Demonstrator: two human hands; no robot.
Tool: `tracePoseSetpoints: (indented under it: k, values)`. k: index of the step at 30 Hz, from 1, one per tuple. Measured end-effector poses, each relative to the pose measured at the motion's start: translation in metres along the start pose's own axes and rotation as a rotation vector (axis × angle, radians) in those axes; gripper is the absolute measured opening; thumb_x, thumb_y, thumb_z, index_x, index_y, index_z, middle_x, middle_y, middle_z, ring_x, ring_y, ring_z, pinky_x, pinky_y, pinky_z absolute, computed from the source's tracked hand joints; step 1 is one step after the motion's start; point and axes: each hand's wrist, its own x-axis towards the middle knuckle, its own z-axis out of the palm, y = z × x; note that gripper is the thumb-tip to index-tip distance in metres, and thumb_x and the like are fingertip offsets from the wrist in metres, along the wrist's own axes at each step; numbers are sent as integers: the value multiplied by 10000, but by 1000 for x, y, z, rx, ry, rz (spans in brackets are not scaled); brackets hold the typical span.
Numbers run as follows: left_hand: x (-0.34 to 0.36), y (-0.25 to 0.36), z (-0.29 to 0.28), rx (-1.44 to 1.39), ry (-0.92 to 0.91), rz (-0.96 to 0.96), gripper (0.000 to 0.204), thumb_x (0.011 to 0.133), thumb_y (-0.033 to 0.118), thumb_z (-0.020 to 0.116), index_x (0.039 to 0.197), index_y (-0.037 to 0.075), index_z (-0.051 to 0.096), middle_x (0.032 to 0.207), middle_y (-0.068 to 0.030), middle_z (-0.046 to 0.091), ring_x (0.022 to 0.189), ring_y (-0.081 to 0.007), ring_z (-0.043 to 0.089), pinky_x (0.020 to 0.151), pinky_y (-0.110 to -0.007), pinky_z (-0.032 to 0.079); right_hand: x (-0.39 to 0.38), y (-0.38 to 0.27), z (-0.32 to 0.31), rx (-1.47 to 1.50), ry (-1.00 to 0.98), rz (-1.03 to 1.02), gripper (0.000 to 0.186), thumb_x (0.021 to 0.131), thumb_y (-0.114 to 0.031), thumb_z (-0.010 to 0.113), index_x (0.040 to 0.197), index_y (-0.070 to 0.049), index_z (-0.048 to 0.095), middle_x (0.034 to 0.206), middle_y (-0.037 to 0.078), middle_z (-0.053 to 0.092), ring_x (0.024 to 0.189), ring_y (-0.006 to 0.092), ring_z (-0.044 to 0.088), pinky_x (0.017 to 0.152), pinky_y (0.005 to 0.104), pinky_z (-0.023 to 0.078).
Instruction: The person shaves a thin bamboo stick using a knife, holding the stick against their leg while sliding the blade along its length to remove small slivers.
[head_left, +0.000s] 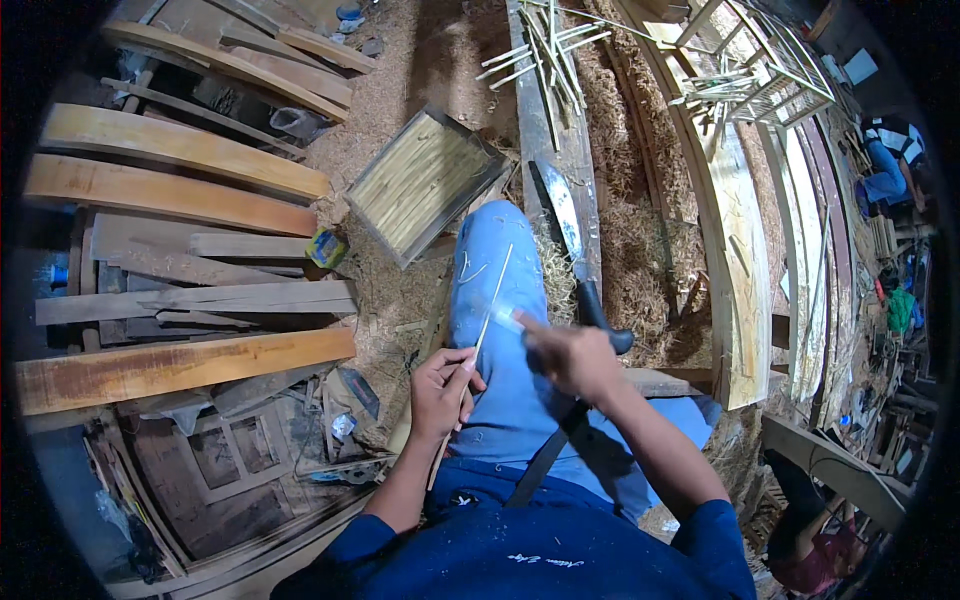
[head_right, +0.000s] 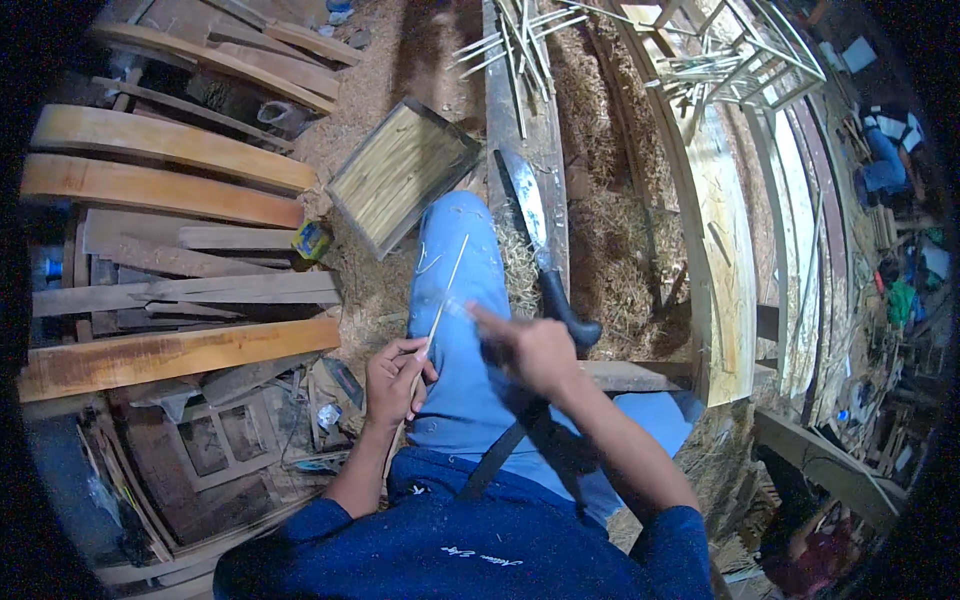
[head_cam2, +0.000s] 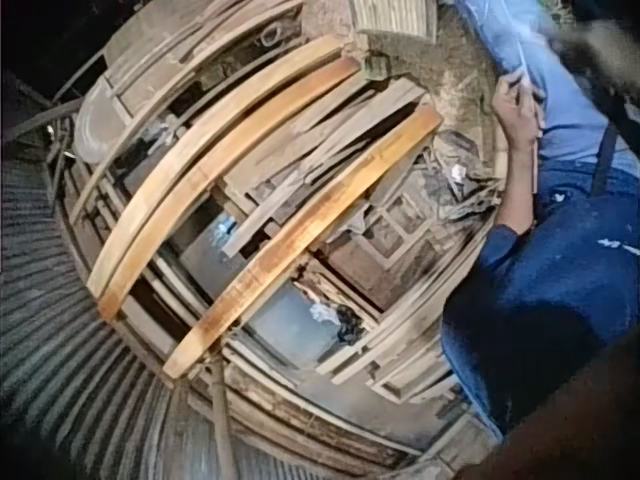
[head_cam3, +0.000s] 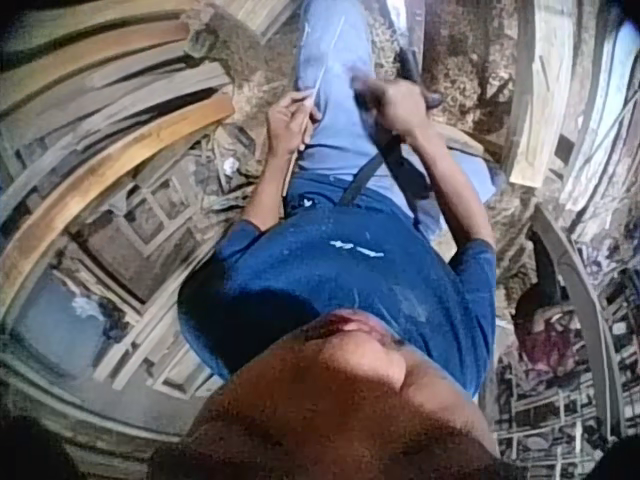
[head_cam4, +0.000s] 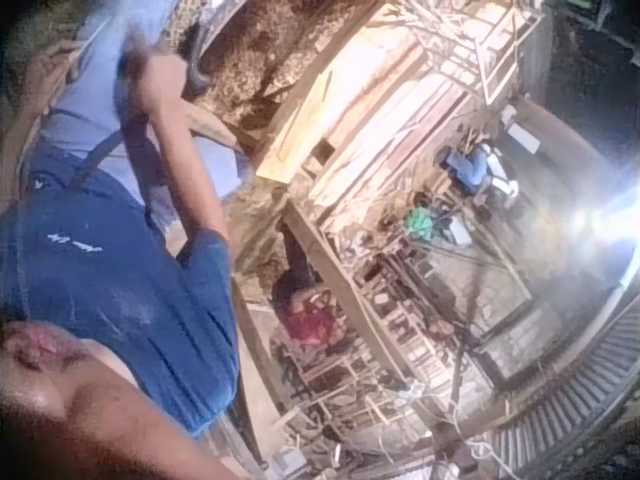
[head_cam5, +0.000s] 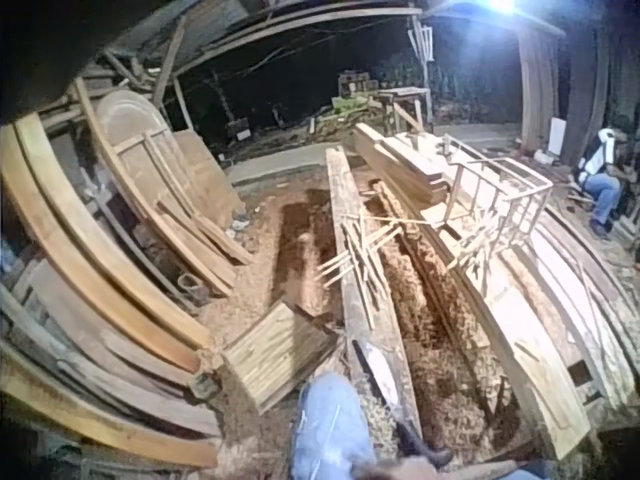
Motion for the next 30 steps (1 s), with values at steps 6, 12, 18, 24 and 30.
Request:
tracePoseSetpoints:
  k: [6, 12, 18, 24, 30]
  values:
    - [0, 3, -2, -1, -21, -3, 212, 996, 138, 577, 1127, -26, 604, 726, -124, 647, 363, -83, 465, 296, -227, 294, 5, 10, -3, -7, 40, 124, 571, 840, -205, 702, 1376, -347, 564, 739, 102, 681, 601, 309, 665, 544, 423, 540]
    - [1, -3, -5, -11, -20, 5, 226, 998, 142, 575, 1147, -26, 600, 728, -126, 648, 361, -81, 464, 297, -226, 296, -4, -8, -3, -42, -119, -37, 448, 856, -170, 684, 1293, -261, 648, 765, 129, 693, 606, 304, 669, 561, 426, 541]
    - [-3, 0, -4, 7, -3, -4, 223, 998, 141, 570, 1139, -30, 599, 725, -131, 648, 360, -86, 466, 297, -229, 302, -6, -7, -1, -117, -129, -56, 564, 816, -226, 689, 1350, -360, 570, 849, 141, 703, 633, 343, 677, 602, 447, 553]
    - [-6, 1, -2, 18, -19, -4, 223, 999, 137, 563, 1148, -27, 595, 713, -130, 646, 365, -87, 471, 299, -228, 308, 20, 43, -36, -108, 259, 434, 382, 927, -185, 638, 1291, -299, 646, 737, 227, 656, 546, 351, 626, 549, 412, 496]
    - [-10, 4, -4, 15, -25, -42, 260, 1003, 146, 556, 1205, -15, 585, 682, -117, 638, 371, -77, 466, 310, -225, 313, -9, 17, -26, 118, 97, 173, 477, 903, -151, 638, 1351, -308, 591, 769, 181, 671, 615, 360, 660, 596, 467, 524]
